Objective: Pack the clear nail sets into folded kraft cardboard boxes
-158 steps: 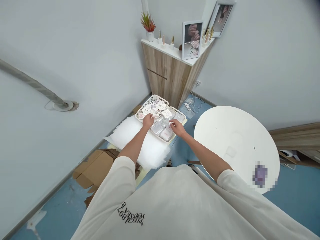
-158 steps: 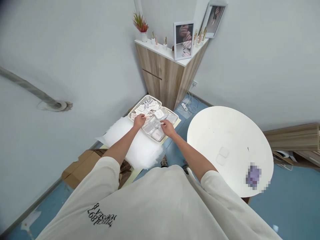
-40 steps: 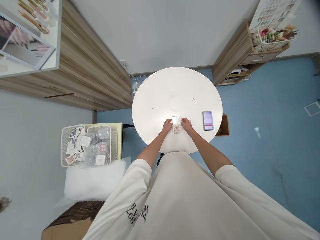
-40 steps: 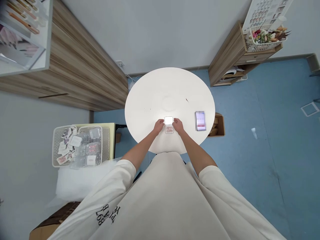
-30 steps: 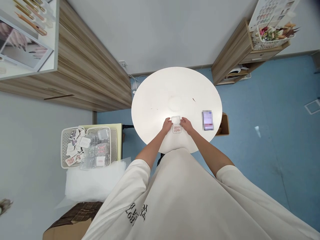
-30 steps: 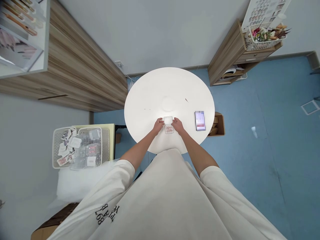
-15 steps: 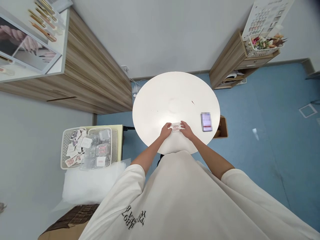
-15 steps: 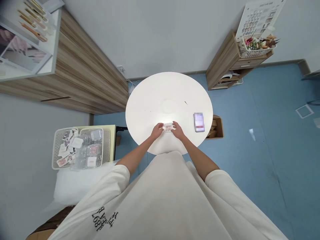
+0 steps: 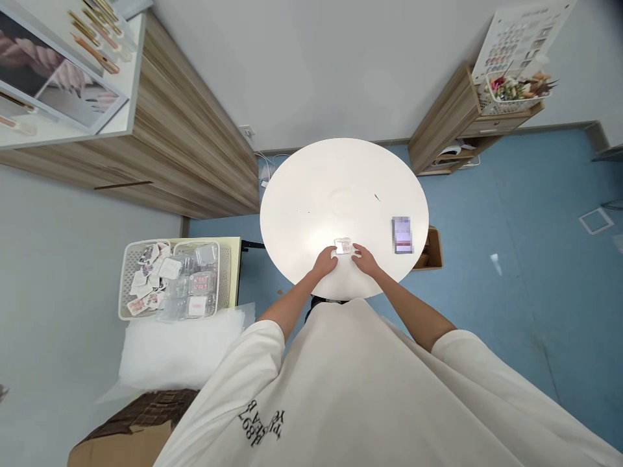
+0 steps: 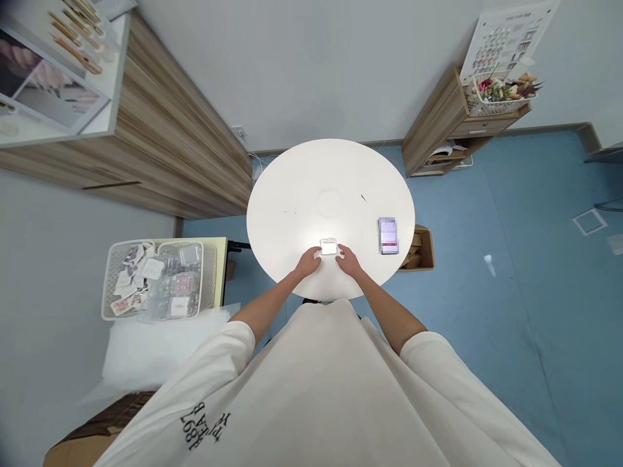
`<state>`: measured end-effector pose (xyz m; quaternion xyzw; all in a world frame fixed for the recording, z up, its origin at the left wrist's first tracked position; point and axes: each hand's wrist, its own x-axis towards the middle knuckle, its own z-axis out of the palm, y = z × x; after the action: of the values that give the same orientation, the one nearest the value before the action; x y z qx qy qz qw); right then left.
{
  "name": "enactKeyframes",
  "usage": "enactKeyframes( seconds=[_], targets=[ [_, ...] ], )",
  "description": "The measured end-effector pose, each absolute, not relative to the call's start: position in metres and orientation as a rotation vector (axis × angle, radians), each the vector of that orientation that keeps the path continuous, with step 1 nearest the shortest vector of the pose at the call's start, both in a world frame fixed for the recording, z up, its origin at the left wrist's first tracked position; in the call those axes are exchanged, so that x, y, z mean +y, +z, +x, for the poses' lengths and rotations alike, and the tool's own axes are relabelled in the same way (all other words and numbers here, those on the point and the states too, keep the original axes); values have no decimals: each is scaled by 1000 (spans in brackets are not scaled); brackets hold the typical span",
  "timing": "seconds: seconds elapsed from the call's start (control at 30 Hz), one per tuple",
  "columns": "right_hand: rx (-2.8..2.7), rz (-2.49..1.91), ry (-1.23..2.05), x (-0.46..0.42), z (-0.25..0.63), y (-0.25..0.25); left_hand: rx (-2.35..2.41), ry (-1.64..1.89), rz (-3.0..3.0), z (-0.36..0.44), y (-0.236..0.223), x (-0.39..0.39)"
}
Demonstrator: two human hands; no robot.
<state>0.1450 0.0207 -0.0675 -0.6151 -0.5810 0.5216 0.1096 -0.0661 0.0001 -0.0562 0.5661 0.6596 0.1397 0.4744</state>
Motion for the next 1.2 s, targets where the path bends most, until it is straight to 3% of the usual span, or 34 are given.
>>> enactKeyframes(
  seconds=[0.23, 0.43, 0.93, 1.2],
  targets=[
    [-2691, -1698, 1026, 9, 145, -66, 1438, -45, 1931, -60, -54, -16],
    [-2987, -1608, 822, 2, 148, -71, 1422, -239, 2025, -57, -56, -23],
    [-2680, -1730, 1151, -1, 135, -62, 1444, -101, 1853, -57, -56, -31],
    [-2740, -1634, 1159, -2, 79, -62, 1544, -141, 1819, -107, -52, -40]
  ],
)
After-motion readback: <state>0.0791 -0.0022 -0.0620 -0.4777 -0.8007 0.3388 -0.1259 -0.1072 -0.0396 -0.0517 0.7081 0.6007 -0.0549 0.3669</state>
